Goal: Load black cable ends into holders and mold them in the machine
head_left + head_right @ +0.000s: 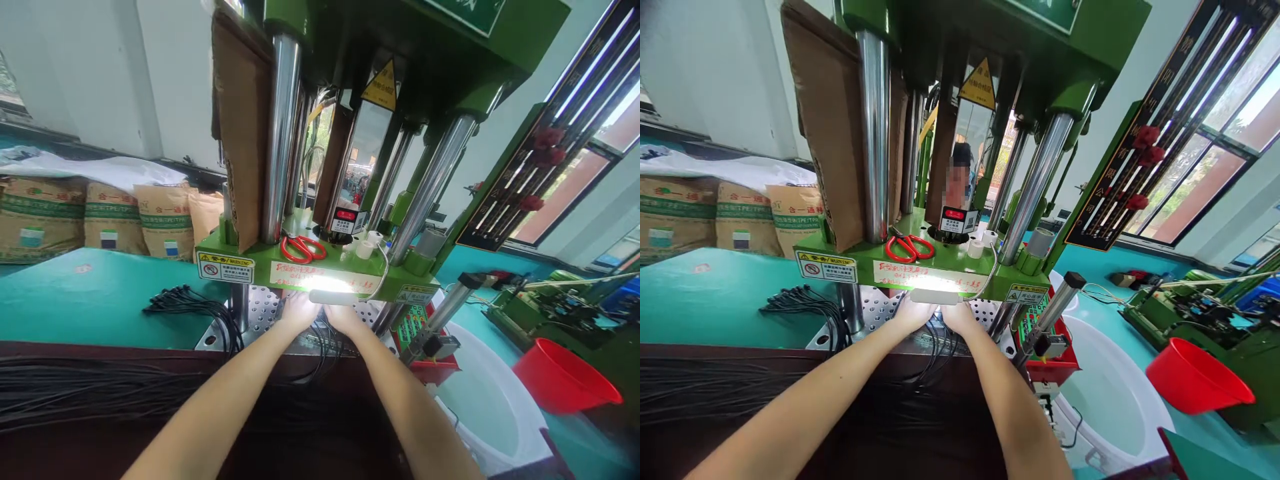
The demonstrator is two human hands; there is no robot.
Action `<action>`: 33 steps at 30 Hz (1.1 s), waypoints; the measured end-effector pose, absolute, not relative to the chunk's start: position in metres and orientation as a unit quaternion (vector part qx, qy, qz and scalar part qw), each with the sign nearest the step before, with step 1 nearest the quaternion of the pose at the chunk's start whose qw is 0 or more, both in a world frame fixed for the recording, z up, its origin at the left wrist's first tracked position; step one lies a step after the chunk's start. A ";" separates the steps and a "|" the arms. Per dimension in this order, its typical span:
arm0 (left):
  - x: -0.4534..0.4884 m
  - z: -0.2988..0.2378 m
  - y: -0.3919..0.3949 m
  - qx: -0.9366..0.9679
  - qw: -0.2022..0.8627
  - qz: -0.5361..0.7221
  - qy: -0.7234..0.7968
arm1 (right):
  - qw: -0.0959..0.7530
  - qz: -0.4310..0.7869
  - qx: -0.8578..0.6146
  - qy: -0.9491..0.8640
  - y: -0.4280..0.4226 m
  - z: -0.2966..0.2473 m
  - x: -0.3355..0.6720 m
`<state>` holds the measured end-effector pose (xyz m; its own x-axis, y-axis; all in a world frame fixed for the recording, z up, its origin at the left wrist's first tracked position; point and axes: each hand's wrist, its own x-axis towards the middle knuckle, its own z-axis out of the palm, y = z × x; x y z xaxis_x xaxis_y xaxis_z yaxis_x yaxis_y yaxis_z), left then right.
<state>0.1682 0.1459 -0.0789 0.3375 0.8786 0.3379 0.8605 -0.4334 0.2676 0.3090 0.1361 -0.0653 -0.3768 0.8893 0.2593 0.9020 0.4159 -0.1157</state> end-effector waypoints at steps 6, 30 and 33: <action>0.127 -0.079 0.151 0.890 0.051 0.168 0.420 | 0.083 -0.007 -0.519 -0.851 0.121 -0.066 0.322; 0.124 -0.088 0.147 0.839 0.094 0.166 0.510 | 0.075 -0.008 -0.540 -0.838 0.120 -0.065 0.327; 0.123 -0.087 0.147 0.840 0.097 0.162 0.509 | 0.084 0.003 -0.544 -0.835 0.125 -0.066 0.325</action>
